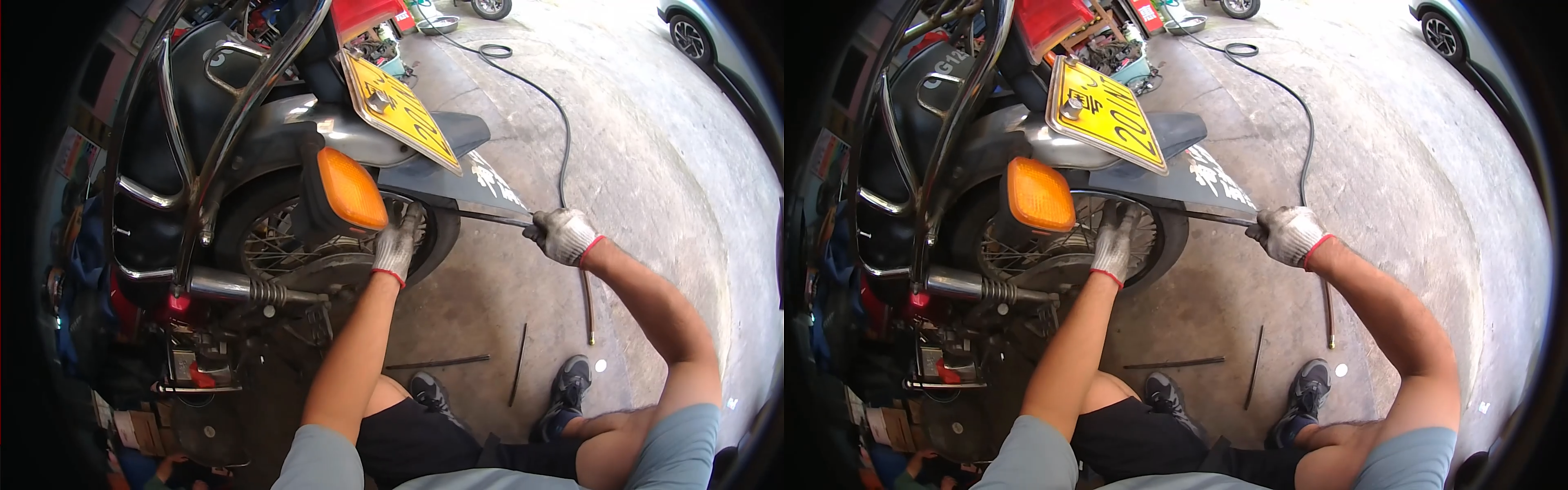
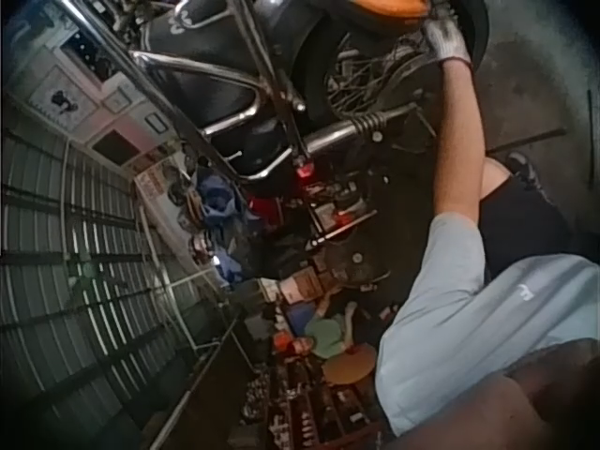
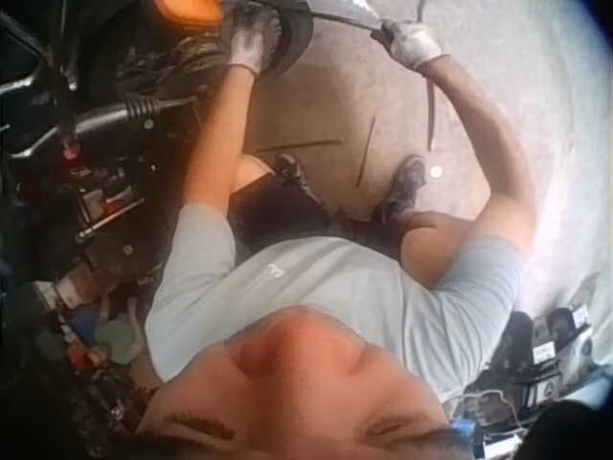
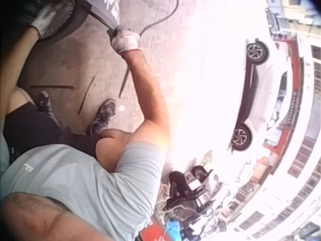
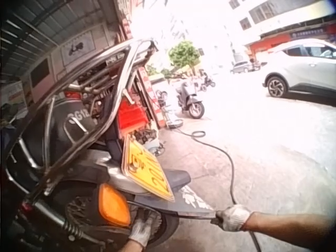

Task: Replacing a motorcycle tire using tire levers to pry it off the rim.

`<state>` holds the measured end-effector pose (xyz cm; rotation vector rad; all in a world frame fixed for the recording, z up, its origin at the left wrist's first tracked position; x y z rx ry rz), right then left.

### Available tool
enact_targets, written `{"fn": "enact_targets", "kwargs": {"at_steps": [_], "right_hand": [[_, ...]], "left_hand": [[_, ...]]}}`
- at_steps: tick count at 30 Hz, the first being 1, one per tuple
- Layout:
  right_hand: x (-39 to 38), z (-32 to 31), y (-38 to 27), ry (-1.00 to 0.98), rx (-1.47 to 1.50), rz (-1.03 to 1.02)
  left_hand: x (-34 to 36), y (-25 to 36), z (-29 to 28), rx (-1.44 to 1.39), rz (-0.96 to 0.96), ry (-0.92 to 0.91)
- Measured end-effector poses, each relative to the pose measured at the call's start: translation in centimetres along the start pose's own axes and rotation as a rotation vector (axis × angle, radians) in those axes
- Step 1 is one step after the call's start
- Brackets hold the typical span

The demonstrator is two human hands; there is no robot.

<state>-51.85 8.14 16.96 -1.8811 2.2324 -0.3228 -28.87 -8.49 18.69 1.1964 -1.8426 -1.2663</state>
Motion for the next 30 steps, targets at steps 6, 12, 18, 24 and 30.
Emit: {"fn": "enact_targets", "kwargs": {"at_steps": [6,12,18,24,30], "right_hand": [[-0.8,-3.5,-2.2,-0.030,0.018,0.002],[-0.6,-4.3,-2.6,-0.043,0.023,-0.009],[-0.7,0.2,-1.7,-0.077,0.255,0.002],[1.0,5.7,-6.9,-0.328,0.861,0.149],[5.1,12.9,-12.4,-0.374,1.370,0.147]], "left_hand": [[3.0,0.0,-0.4,-0.118,0.200,-0.019],[4.4,-1.4,-0.8,-0.043,0.300,0.155],[4.8,-3.3,0.6,0.349,-0.157,0.011],[7.1,-7.9,-0.9,-0.314,0.222,0.140],[9.4,-10.8,-0.4,-1.382,0.175,-0.354]]}}
Point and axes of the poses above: each hand's wrist, its own x-axis towards the middle knuckle, its own z-axis out of the palm, y = z × x, the point moved 9 cm from there along x, towards the middle knuckle, and after that the axes turned 2 degrees about -y, right-handed, at the moved point
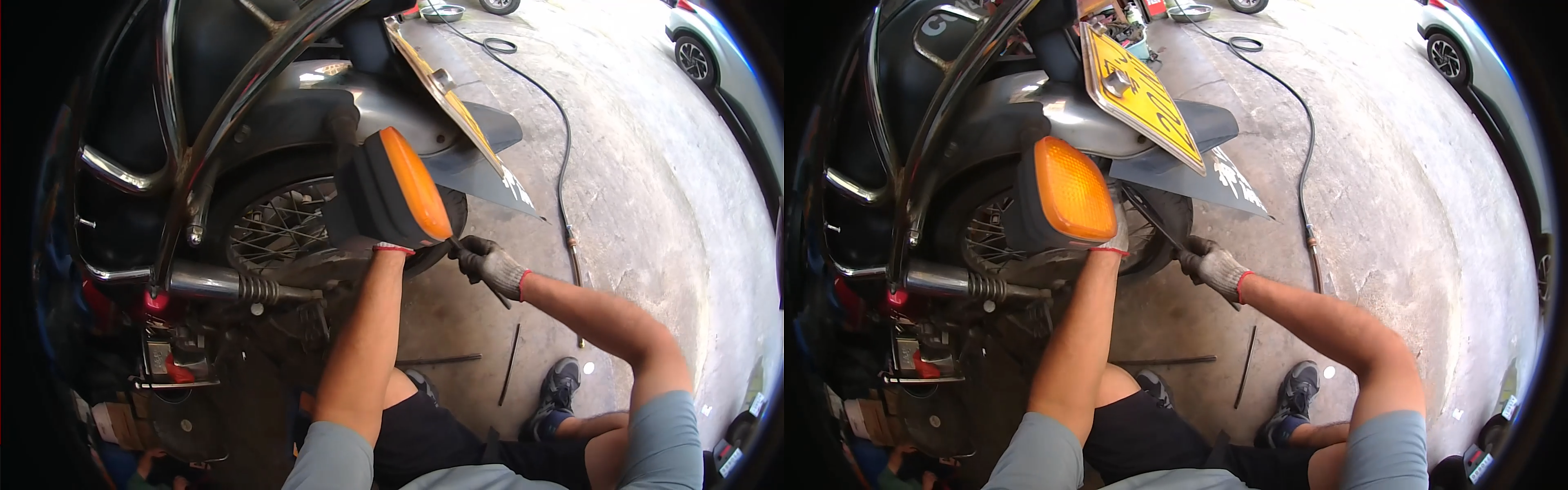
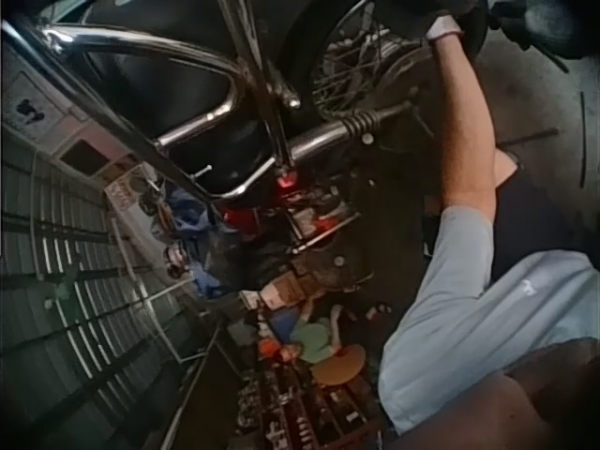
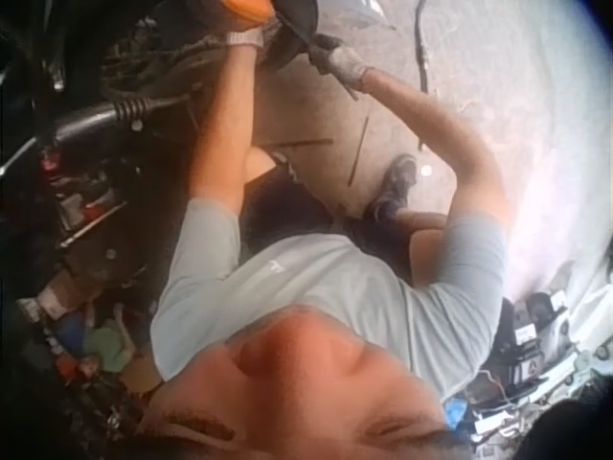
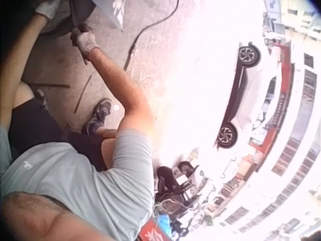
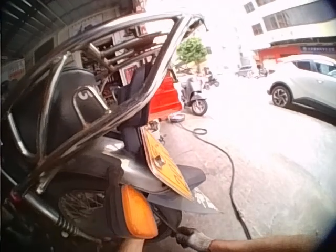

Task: Replacing a motorcycle tire using tire levers to pry it off the rim.

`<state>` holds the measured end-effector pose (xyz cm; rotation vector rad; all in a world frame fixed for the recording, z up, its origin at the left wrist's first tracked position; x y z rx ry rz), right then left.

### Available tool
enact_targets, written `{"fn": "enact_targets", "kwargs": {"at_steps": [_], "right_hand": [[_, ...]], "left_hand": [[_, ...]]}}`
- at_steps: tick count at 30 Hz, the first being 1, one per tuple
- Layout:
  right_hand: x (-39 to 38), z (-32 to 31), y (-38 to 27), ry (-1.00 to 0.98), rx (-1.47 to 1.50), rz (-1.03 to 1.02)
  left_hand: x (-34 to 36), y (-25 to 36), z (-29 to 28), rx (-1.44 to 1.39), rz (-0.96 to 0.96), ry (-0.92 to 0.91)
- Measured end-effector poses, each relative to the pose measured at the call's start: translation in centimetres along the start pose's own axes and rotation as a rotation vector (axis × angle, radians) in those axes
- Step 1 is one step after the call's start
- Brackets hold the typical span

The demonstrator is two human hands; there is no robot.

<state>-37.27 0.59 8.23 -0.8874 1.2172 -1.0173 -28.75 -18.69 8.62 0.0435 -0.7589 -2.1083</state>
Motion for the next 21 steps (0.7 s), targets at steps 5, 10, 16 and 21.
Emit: {"fn": "enact_targets", "kwargs": {"at_steps": [5,10,16,21], "right_hand": [[3.8,4.8,1.1,0.099,0.378,-0.238],[6.4,9.7,4.4,0.202,0.756,-0.185],[8.9,9.3,5.0,0.474,0.727,-0.311],[10.5,7.3,4.1,0.516,0.714,-0.505]], "left_hand": [[-0.3,2.0,4.5,-0.015,-0.041,-0.189],[0.6,3.6,7.3,-0.061,0.042,-0.065],[0.3,5.2,7.0,0.003,0.145,0.145],[-1.5,5.4,8.5,0.195,0.185,0.185]]}}
Point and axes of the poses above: each hand's wrist, its own x-axis towards the middle knuckle, its own z-axis out of the palm, y = z × x, the point moved 9 cm from there along x, towards the middle knuckle, and after that the axes turned 2 degrees about -y, right-handed, at the moved point
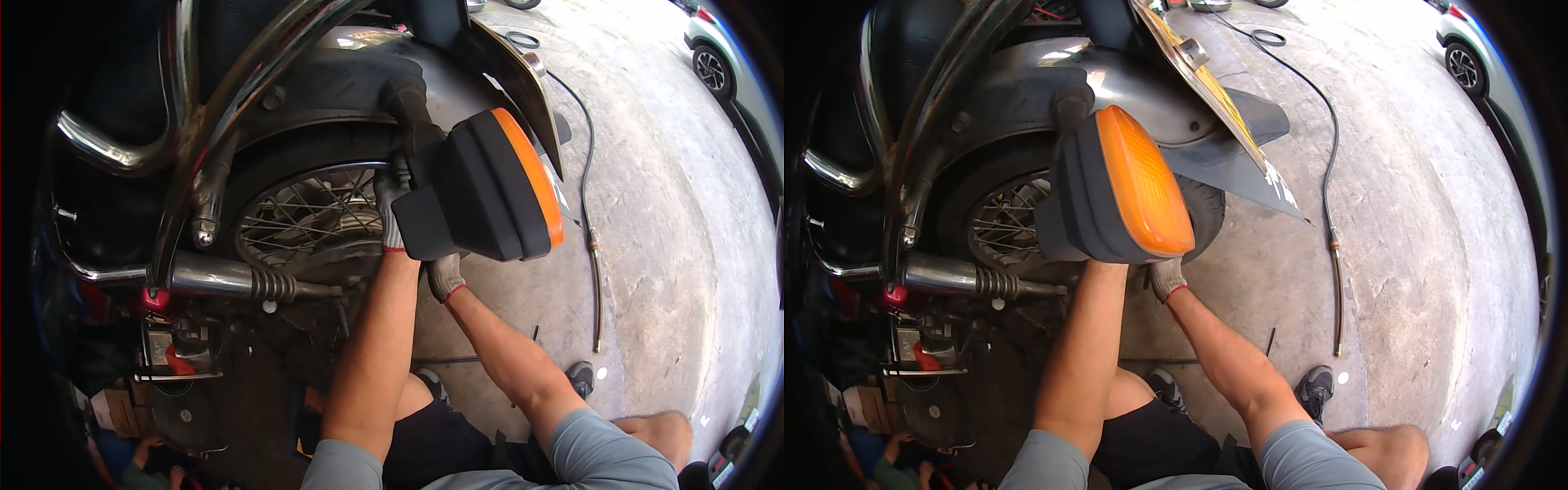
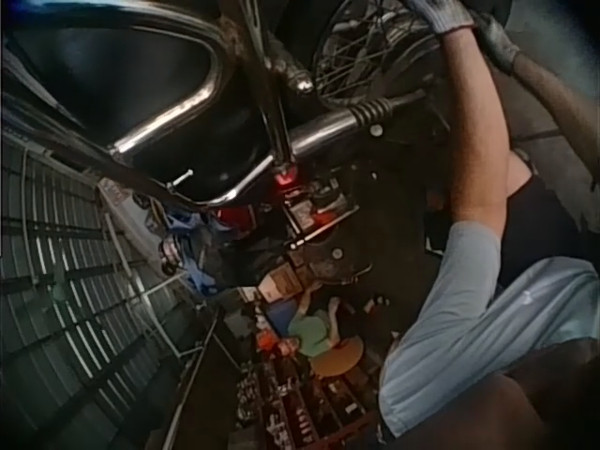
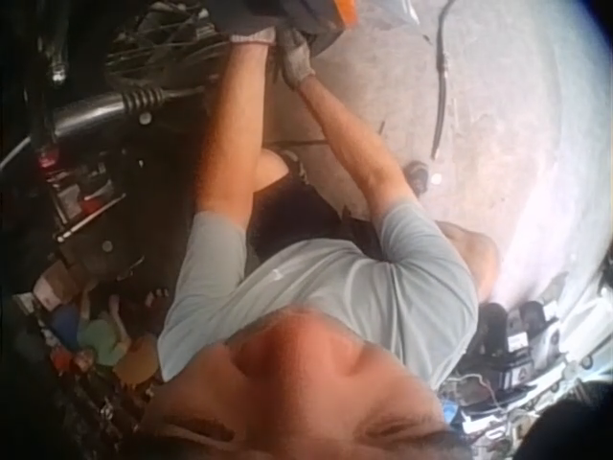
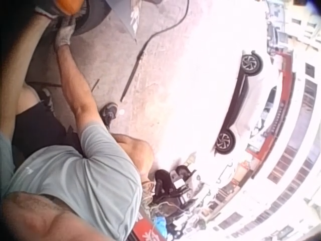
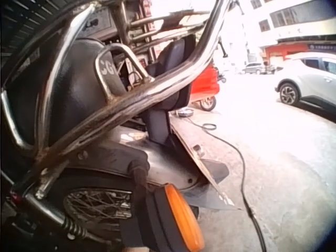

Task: Replacing a motorcycle tire using tire levers to pry it off the rim.

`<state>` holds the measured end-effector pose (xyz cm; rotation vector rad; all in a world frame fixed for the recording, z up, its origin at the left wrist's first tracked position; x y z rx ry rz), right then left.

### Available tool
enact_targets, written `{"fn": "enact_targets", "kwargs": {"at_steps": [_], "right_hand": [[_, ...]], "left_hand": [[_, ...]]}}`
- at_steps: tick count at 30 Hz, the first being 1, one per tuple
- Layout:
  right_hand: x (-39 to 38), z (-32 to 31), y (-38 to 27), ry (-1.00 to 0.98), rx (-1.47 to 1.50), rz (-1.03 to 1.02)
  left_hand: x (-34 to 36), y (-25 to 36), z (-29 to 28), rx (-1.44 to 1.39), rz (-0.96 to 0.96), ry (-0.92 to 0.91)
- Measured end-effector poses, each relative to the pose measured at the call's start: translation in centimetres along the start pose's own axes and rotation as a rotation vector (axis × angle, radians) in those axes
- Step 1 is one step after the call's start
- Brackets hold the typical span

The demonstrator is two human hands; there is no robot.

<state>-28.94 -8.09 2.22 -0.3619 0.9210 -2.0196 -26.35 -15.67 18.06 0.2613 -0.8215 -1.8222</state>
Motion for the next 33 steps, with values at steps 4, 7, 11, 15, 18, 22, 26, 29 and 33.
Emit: {"fn": "enact_targets", "kwargs": {"at_steps": [4,7,11,15,18,22,26,29,33], "right_hand": [[-0.8,0.6,0.2,0.046,-0.094,0.093],[-2.0,1.1,-0.4,0.010,-0.009,0.103],[-2.7,1.1,0.0,0.048,0.107,0.237],[-2.7,1.2,-0.3,0.016,0.182,0.263],[-4.7,2.2,-0.8,0.036,0.230,0.404],[-6.1,4.1,-0.9,-0.589,0.679,0.463],[-7.0,3.0,0.9,-0.143,0.430,0.562],[-8.9,3.6,1.4,-0.177,0.510,0.600],[-14.8,2.7,2.5,0.046,0.340,0.713]], "left_hand": [[-0.8,1.1,-0.4,0.288,0.122,0.016],[-1.0,1.0,-0.7,0.495,0.209,0.018],[-0.3,0.7,-2.1,0.774,0.340,0.008],[1.1,-1.5,-2.0,0.373,0.182,-0.153],[1.4,-2.2,-1.9,-0.024,0.025,-0.315],[1.8,-3.5,0.3,-0.288,-0.091,-0.463],[0.8,-2.9,1.3,-0.189,-0.063,-0.460],[0.9,-3.1,2.6,-0.124,-0.046,-0.454],[0.4,-2.9,3.2,-0.016,-0.006,-0.432]]}}
Point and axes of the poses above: each hand's wrist, its own x-axis towards the middle knuckle, its own z-axis out of the palm, y = z × x, the point moved 9 cm from there along x, towards the middle knuckle, and after that the axes turned 2 degrees about -y, right-handed, at the moved point
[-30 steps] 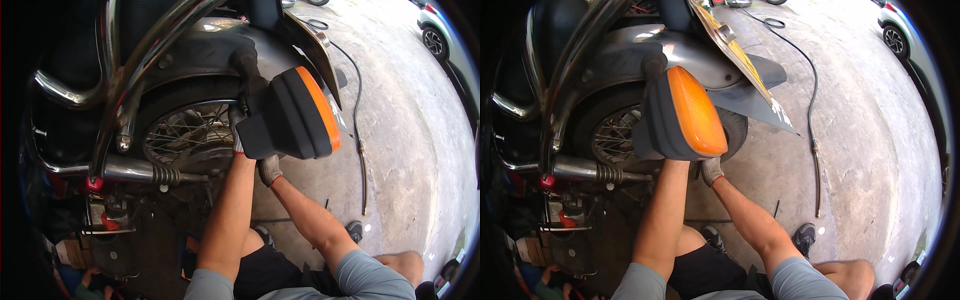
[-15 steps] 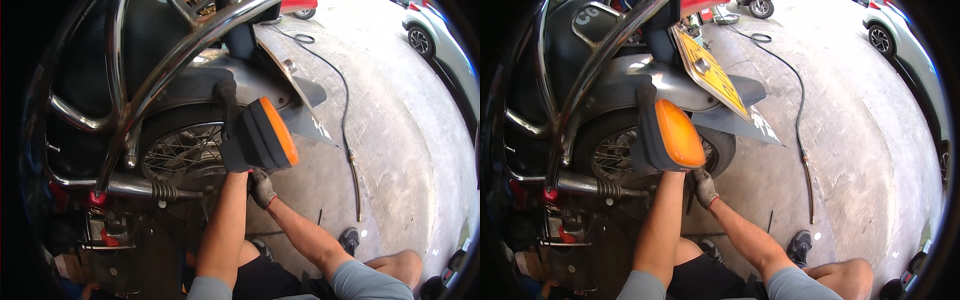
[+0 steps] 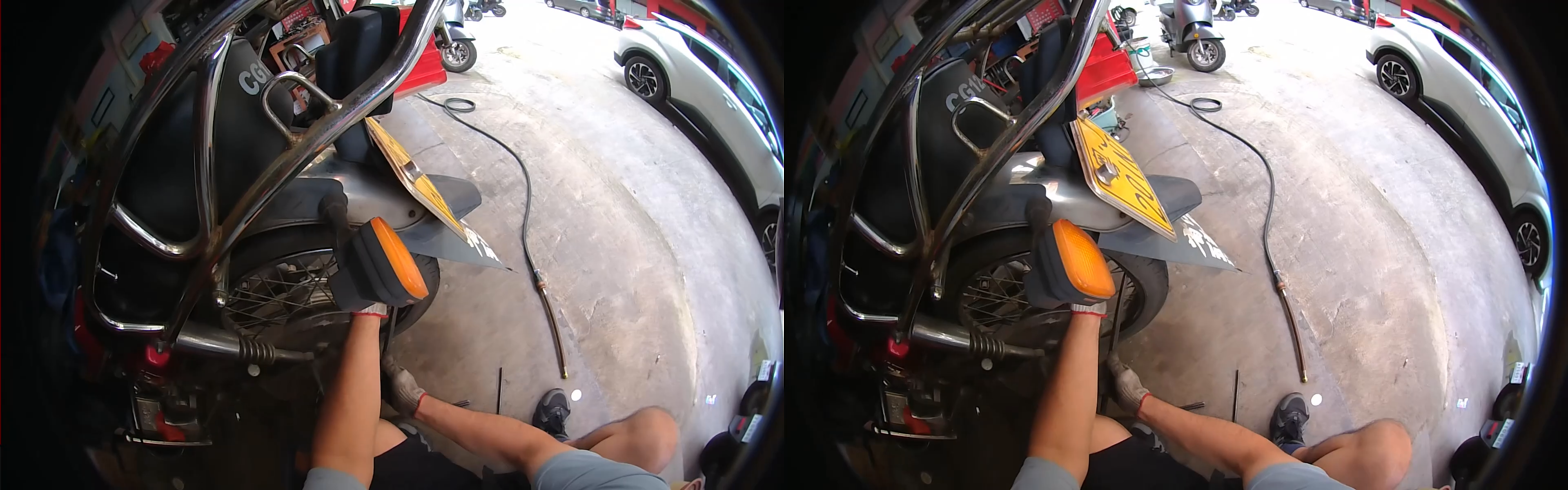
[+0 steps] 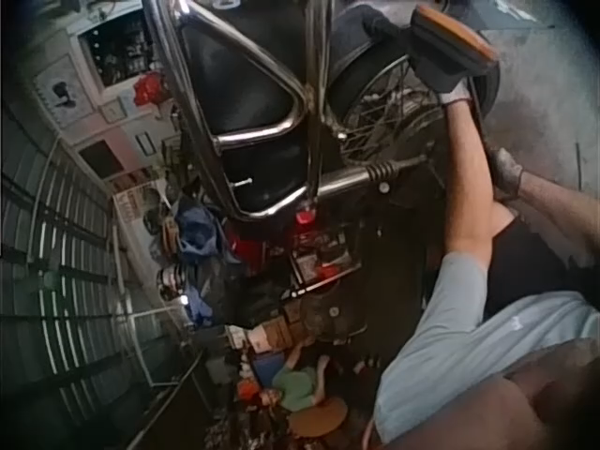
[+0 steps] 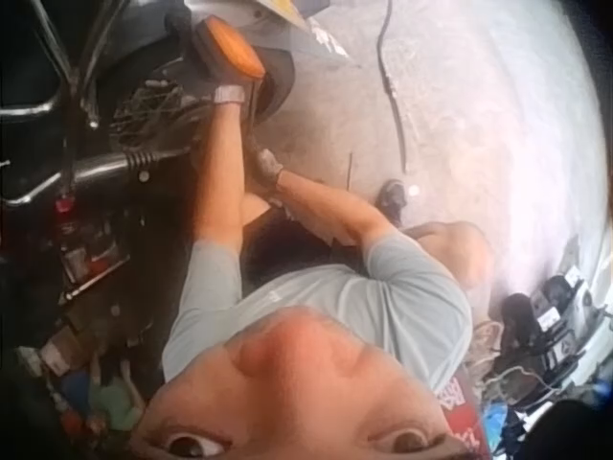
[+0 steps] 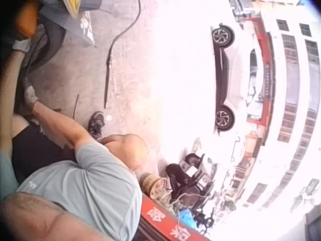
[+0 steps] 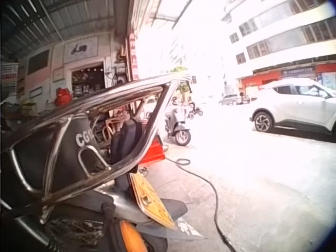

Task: Replacing a motorcycle tire using tire levers to pry it off the rim.

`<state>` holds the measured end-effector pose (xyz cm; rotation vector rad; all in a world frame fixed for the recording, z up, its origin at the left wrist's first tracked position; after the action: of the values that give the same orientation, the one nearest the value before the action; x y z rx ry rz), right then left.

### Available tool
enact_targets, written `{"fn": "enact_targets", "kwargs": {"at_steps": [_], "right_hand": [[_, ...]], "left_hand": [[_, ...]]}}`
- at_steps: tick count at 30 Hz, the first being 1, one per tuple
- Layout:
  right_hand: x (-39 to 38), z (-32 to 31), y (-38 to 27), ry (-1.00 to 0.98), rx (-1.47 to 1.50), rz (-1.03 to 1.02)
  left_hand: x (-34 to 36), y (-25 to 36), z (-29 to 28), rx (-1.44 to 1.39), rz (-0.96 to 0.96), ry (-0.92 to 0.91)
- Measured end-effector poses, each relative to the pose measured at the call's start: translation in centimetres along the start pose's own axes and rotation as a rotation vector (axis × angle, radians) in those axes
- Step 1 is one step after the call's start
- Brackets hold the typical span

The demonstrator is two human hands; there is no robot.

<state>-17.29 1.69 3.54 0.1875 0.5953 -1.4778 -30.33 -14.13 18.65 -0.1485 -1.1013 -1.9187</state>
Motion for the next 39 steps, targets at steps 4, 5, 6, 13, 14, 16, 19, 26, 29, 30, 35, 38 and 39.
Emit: {"fn": "enact_targets", "kwargs": {"at_steps": [4,5,6,13,14,16,19,26,29,30,35,38,39], "right_hand": [[-1.2,-2.3,-0.7,0.061,-0.147,0.031],[-2.0,-2.1,-1.0,0.009,-0.253,0.069],[-2.8,-2.2,-1.8,0.006,-0.251,0.068],[-7.3,-1.9,-4.2,-0.077,-0.244,0.298],[-7.4,-2.4,-4.6,-0.083,-0.313,0.289],[-8.1,-2.7,-5.9,-0.111,-0.328,0.320],[-8.8,-2.5,-6.6,-0.135,-0.367,0.358],[-9.8,-4.2,-9.2,-0.138,-0.410,0.440],[-11.0,-5.3,-11.9,-0.161,-0.460,0.525],[-11.6,-5.0,-12.5,-0.166,-0.515,0.572],[-11.6,-8.3,-20.8,-0.015,-0.922,0.633],[-7.7,-5.9,-31.3,0.008,-2.005,0.038],[-8.1,-5.2,-32.7,0.077,-2.202,-0.068]], "left_hand": [[0.4,-0.4,0.6,0.115,0.005,0.037],[0.0,-0.2,0.4,0.147,0.005,0.049],[0.2,0.2,0.4,0.181,0.007,0.058],[-0.3,1.2,-0.2,0.420,-0.003,0.159],[-0.1,1.1,-0.4,0.459,-0.006,0.181],[-0.3,1.0,-0.6,0.539,-0.017,0.229],[-1.0,2.8,-1.3,0.673,-0.029,0.293],[0.2,3.3,2.8,1.343,-0.092,0.207],[0.6,1.9,3.2,1.268,-0.049,0.179],[0.5,3.0,3.5,1.288,-0.045,0.186],[0.2,1.9,0.9,1.442,-0.064,0.264],[-1.4,2.6,-6.1,0.474,0.163,0.468],[-1.7,1.9,-6.2,0.464,0.151,0.471]]}}
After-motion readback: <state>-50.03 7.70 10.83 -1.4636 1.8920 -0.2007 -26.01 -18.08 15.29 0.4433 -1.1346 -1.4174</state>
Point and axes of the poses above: each hand's wrist, its own x-axis towards the middle knuckle, its own z-axis out of the palm, y = z × x, the point moved 9 cm from there along x, towards the middle knuckle, and after that the axes turned 2 degrees about -y, right-handed, at the moved point
